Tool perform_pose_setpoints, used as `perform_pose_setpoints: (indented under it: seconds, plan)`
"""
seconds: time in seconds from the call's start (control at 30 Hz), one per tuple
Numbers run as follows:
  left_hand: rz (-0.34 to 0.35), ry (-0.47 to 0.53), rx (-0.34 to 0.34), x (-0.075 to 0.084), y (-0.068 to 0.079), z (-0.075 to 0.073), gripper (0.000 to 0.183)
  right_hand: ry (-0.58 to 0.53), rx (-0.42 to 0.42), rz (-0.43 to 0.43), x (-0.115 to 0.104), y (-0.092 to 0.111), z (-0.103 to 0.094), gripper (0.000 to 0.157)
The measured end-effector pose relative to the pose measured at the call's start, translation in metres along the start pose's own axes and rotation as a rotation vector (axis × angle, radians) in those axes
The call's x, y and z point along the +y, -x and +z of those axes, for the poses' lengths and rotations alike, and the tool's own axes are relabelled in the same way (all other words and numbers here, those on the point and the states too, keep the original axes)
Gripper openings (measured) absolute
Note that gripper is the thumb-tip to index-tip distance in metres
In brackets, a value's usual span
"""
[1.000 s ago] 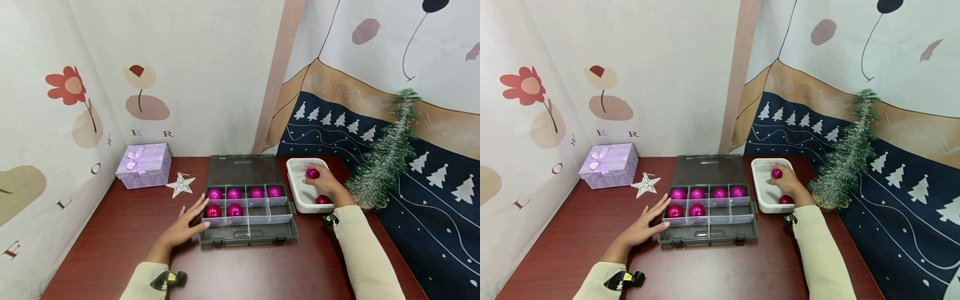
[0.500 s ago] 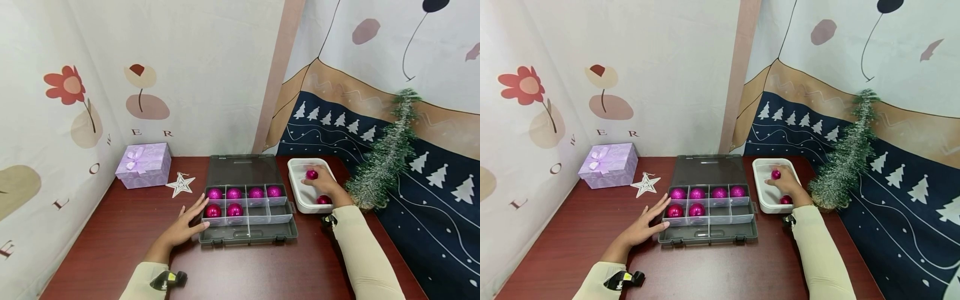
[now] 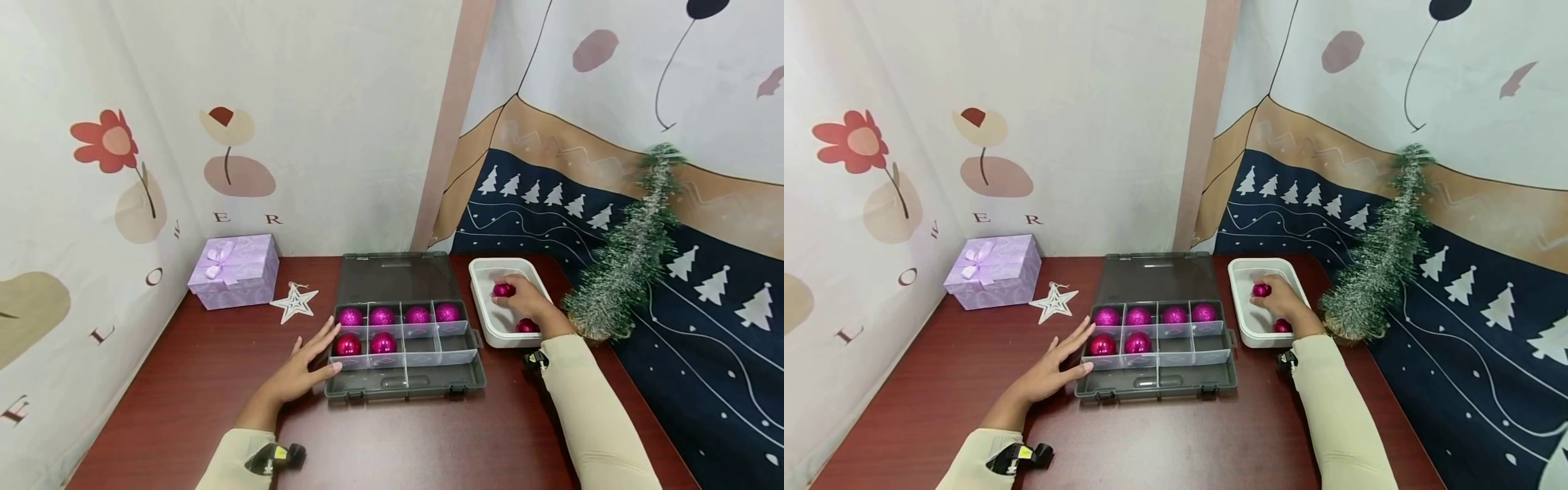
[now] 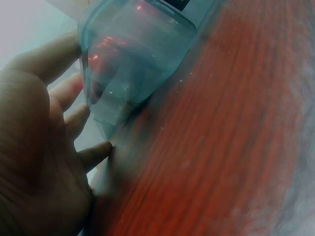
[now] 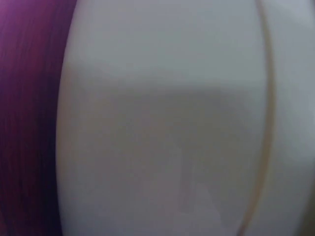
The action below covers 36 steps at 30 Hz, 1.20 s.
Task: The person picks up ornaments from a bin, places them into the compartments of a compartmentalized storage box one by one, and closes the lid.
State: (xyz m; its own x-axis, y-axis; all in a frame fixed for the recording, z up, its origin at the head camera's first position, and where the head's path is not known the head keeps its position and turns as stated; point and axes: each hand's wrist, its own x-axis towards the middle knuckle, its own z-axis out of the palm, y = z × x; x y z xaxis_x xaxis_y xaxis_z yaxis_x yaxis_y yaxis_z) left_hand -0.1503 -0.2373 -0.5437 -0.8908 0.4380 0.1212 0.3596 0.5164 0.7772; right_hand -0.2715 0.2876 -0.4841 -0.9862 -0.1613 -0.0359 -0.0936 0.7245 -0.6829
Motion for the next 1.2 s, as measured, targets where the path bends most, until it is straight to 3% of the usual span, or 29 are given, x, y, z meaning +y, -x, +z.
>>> perform_pose_setpoints:
  seconds: [0.43, 0.67, 1.0, 1.2]
  plan:
    - [0.001, -0.007, 0.002, 0.000, 0.000, 0.001, 0.081, 0.028, 0.033, 0.076, -0.005, 0.004, -0.002, 0.045]
    - [-0.004, -0.004, -0.005, 0.000, 0.001, 0.001, 0.081, 0.044, 0.066, 0.050, -0.003, 0.006, -0.005, 0.042]
    - [-0.005, 0.003, 0.000, 0.000, 0.000, 0.000, 0.080, -0.149, 0.077, 0.076, -0.016, 0.018, -0.015, 0.047]
    - [-0.013, -0.004, -0.004, 0.000, 0.000, 0.000, 0.080, -0.181, 0.076, 0.039, -0.022, 0.025, -0.014, 0.051]
